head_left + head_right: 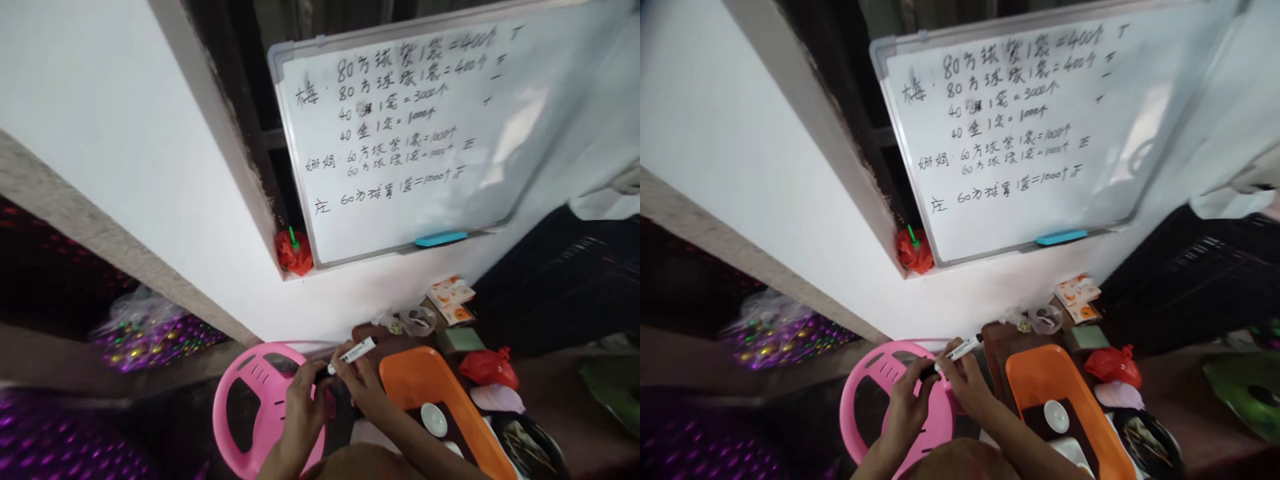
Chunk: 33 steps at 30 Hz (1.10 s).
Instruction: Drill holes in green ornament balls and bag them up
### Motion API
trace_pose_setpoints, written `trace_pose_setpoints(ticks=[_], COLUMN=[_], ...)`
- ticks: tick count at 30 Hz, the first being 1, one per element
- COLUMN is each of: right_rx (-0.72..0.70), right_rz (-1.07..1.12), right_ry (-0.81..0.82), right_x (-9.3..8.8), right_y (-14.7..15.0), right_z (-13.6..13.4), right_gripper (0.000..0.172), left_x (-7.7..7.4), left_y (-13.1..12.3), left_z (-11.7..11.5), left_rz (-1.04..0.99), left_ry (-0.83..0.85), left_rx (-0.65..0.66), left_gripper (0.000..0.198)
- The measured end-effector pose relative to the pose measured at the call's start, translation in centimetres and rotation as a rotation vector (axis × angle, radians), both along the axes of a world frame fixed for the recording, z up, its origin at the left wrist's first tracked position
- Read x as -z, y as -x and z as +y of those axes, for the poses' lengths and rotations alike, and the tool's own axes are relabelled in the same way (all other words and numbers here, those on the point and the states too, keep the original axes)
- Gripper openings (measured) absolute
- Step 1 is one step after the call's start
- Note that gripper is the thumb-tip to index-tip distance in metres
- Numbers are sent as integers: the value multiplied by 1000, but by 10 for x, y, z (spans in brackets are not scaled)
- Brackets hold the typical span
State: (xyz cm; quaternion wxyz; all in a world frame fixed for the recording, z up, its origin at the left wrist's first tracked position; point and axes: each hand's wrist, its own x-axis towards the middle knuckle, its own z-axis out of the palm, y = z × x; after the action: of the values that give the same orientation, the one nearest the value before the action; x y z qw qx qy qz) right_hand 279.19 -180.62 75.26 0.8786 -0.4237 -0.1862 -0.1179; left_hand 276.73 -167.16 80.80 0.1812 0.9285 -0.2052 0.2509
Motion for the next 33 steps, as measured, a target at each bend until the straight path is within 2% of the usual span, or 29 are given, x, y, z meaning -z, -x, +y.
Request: trace_pose_setpoints(ticks=[3,6,8,11,17,24,30,33], right_rx=[-30,-123,-172,-147,-46,-40,-48,-6], right_rz=[93,118,87,27,54,118,189,277], right_ry=[-95,-166,-201,-204,-192,-330,-427,-450], right_x=[-10,-19,-20,-16,-1,8,12,26], right_y=[0,-5,-12,-21,-35,-38,-34,-47], right_z=[-2,-15,-25,-36,-31,-17,-17,-19], right_gripper=[37,40,38,32,28,24,28,31], left_x=[-1,-14,-24,-32,-21,-18,-22,-19], left_y=[-6,-15,-21,-28,-36,-40,-46,-52], left_z=[2,-11,-22,-34,-45,-48,-53,-49], left_rz=[-23,68,110,113,113,13,139,235], left_ry=[-31,-45,-57,-77,-82,-171,-148,-189], left_rx=[27,44,28,25,14,66,114,117], left_gripper=[20,22,22,18,14,12,13,31])
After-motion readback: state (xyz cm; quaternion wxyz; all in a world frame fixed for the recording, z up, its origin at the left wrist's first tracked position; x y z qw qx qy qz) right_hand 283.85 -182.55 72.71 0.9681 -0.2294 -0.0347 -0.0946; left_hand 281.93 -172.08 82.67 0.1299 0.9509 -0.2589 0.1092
